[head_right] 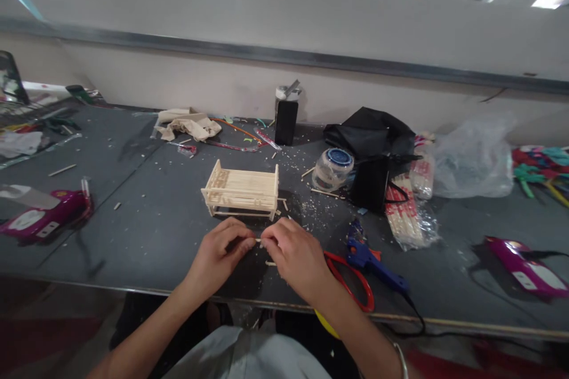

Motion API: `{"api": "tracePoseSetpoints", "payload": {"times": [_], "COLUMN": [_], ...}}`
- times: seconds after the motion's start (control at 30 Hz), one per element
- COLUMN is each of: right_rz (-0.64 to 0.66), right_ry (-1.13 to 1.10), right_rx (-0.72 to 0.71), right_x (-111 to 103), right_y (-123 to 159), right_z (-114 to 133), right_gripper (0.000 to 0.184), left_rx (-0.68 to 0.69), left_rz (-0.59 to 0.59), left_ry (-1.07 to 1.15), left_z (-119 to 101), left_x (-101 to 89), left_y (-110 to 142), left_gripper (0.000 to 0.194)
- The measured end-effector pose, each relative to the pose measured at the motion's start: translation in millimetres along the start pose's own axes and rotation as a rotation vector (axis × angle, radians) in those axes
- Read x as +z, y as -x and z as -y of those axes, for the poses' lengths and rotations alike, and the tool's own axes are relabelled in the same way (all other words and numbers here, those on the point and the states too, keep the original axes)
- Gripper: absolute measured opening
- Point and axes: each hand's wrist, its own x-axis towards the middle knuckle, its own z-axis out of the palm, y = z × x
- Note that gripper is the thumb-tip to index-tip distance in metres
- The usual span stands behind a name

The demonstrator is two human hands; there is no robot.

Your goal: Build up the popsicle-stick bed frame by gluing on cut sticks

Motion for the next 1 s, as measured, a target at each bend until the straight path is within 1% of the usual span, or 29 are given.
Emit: {"api": "tracePoseSetpoints", "payload": {"times": [0.07,0.17,0.23,0.3,0.4,0.47,0.6,0.67,0.73,0.87,1.0], "right_rz": [-0.086,-0.229,-0.271,-0.284,-0.322,-0.375,-0.472,-0.499,-0.518,-0.519,-0.511], "right_ry": [0.017,0.102,0.172,0.219,0.249,0.28,0.402,0.463,0.503,0.564,0.581], "right_rx": [-0.031,-0.101,-0.148,-0.18,-0.181,-0.168,-0.155,-0.174,-0.204,-0.226,-0.227], "right_x": [-8.2,-14.1,-12.9,-9.0,-3.4,-2.1,-4.1,-4.8,-4.1,-0.3,3.0], "right_y": [0.3,0.7,0.0,-1.6,-5.2,-8.0,-15.8,-20.4,-24.2,-27.4,-28.8], "right_z": [1.6,2.8,3.4,3.7,2.7,1.1,-0.9,-0.9,-1.3,-5.2,-9.7], "right_gripper": [0.013,0.017,0.019,0.02,0.02,0.019,0.018,0.016,0.015,0.015,0.014], "left_rx": [-0.019,0.008,0.03,0.042,0.048,0.072,0.205,0.257,0.279,0.238,0.25], "left_rz": [-0.041,-0.063,-0.069,-0.078,-0.105,-0.149,-0.248,-0.252,-0.233,-0.205,-0.239], "left_ry": [0.045,0.014,-0.004,-0.004,-0.01,-0.07,-0.319,-0.411,-0.459,-0.496,-0.489], "left_z": [-3.8,-9.3,-12.1,-13.3,-11.4,-8.3,-1.6,0.2,0.5,-1.5,-2.1], "left_x": [-1.7,-2.4,-1.9,-1.5,-2.3,-4.0,-6.3,-5.3,-3.0,2.3,5.4], "left_y": [-3.3,-8.9,-12.4,-15.4,-18.2,-19.3,-22.6,-25.0,-26.9,-26.6,-23.6], "left_gripper": [0.012,0.013,0.013,0.013,0.012,0.01,0.027,0.033,0.035,0.037,0.037]}}
